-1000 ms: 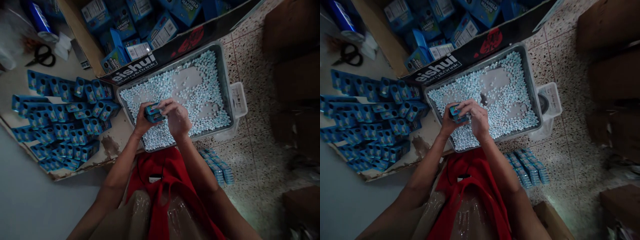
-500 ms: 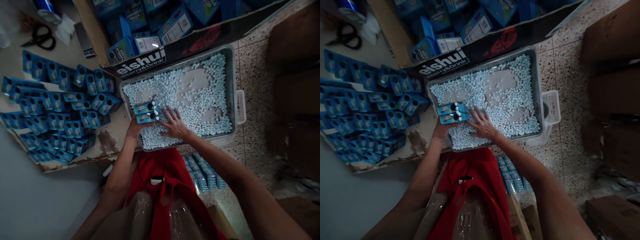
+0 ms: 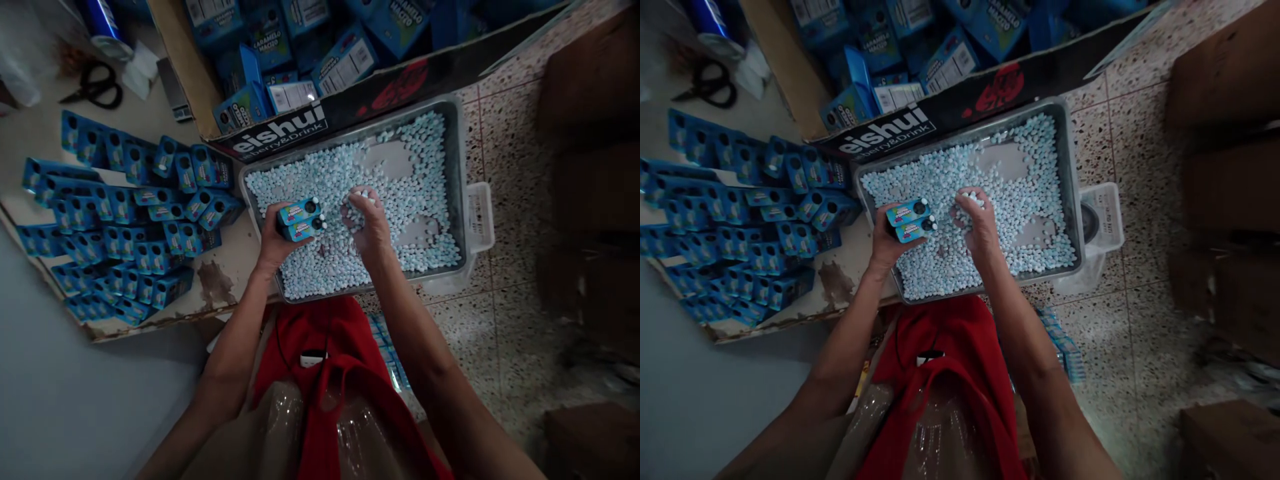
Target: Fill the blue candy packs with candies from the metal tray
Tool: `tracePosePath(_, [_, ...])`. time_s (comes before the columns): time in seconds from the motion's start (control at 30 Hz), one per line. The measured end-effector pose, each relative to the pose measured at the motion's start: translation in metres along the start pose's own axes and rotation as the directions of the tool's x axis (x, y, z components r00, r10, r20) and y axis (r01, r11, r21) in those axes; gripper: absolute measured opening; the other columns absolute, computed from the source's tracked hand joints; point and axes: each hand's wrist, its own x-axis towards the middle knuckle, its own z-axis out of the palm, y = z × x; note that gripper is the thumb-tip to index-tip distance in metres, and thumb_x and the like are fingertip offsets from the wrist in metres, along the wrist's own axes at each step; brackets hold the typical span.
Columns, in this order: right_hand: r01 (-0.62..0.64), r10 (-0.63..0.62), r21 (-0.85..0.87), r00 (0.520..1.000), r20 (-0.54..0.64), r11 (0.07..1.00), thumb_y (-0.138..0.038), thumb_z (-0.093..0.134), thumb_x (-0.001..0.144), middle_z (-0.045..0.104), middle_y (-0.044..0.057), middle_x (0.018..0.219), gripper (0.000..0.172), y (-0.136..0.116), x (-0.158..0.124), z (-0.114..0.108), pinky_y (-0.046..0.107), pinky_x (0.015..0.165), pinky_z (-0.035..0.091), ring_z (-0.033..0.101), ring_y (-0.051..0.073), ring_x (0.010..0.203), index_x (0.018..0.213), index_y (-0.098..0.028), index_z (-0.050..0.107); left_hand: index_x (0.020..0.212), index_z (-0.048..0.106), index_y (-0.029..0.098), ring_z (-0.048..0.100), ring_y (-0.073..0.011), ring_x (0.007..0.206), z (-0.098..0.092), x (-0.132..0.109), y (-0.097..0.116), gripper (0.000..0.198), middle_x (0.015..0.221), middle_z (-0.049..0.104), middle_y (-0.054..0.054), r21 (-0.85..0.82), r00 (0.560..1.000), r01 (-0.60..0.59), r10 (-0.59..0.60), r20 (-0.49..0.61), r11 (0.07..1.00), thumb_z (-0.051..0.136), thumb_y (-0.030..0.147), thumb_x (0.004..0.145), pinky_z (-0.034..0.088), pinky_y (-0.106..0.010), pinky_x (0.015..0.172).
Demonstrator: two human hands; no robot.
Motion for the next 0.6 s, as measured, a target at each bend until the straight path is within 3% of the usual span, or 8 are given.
tracePosePath(0.1, [0.142, -0.157, 0.141, 0.982, 0.106, 0.98, -0.058, 0.064, 0.085, 0.066, 0.003, 0.102, 0.032, -0.018, -0.025, 0.02, 0.033, 0.076, 0.055, 0.068, 0.02, 0.093, 0.094, -0.028, 0.059, 0.127, 0.063, 0.03, 0.068, -0.0305, 0.117, 0.002, -0.001, 0.004, 0.09, 0.123, 0.068, -0.005, 0.034, 0.999, -0.028, 0.027, 0.025, 0.999, 0.105, 0.051, 0.05, 0.056, -0.046, 0.104])
tracePosePath(0.2, [0.316, -0.319, 0.039, 0.945, 0.078, 0.948, -0.066, 0.047, 0.092, 0.064, 0.006, 0.106, 0.04, -0.028, -0.04, 0.04, 0.046, 0.099, 0.056, 0.067, 0.025, 0.108, 0.088, -0.028, 0.058, 0.129, 0.062, 0.028, 0.067, -0.0294, 0.119, 0.005, -0.001, 0.011, 0.091, 0.126, 0.067, -0.006, 0.072, 0.999, -0.02, 0.016, 0.052, 0.997, 0.104, 0.052, 0.052, 0.055, -0.043, 0.106])
tracePosePath(0.3, [0.376, -0.376, -0.029, 0.927, 0.002, 0.926, -0.067, 0.044, 0.091, 0.065, 0.008, 0.104, 0.044, -0.033, -0.05, 0.055, 0.051, 0.11, 0.052, 0.065, 0.028, 0.113, 0.082, -0.027, 0.059, 0.13, 0.06, 0.025, 0.066, -0.0288, 0.12, 0.008, 0.001, 0.02, 0.092, 0.126, 0.066, -0.006, 0.097, 0.999, -0.021, 0.017, 0.047, 0.995, 0.104, 0.052, 0.053, 0.054, -0.041, 0.106])
tracePosePath(0.37, [0.387, -0.386, -0.024, 0.922, 0.036, 0.922, -0.068, 0.048, 0.09, 0.067, 0.008, 0.103, 0.044, -0.034, -0.058, 0.062, 0.053, 0.113, 0.05, 0.065, 0.029, 0.115, 0.082, -0.028, 0.064, 0.128, 0.061, 0.025, 0.066, -0.0288, 0.119, 0.008, 0.003, 0.024, 0.091, 0.125, 0.066, -0.007, 0.109, 0.997, -0.044, 0.037, 0.065, 0.993, 0.104, 0.051, 0.053, 0.054, -0.041, 0.106])
tracePosePath(0.47, [0.443, -0.436, -0.043, 0.892, 0.121, 0.895, -0.066, 0.052, 0.093, 0.071, 0.006, 0.111, 0.043, -0.035, -0.068, 0.062, 0.055, 0.118, 0.047, 0.065, 0.028, 0.121, 0.087, -0.029, 0.072, 0.125, 0.063, 0.026, 0.067, -0.029, 0.119, 0.004, 0.005, 0.025, 0.088, 0.125, 0.068, -0.006, 0.098, 0.989, -0.092, 0.079, 0.127, 0.991, 0.104, 0.052, 0.052, 0.054, -0.043, 0.106])
tracePosePath(0.6, [0.496, -0.494, -0.184, 0.868, 0.06, 0.849, -0.061, 0.041, 0.103, 0.069, 0.007, 0.134, 0.047, -0.026, -0.071, 0.034, 0.057, 0.123, 0.041, 0.06, 0.027, 0.136, 0.103, -0.028, 0.074, 0.127, 0.06, 0.027, 0.07, -0.0291, 0.113, -0.004, 0.006, 0.012, 0.094, 0.12, 0.07, -0.006, -0.042, 0.999, -0.006, 0.008, 0.038, 0.999, 0.103, 0.058, 0.05, 0.058, -0.047, 0.101])
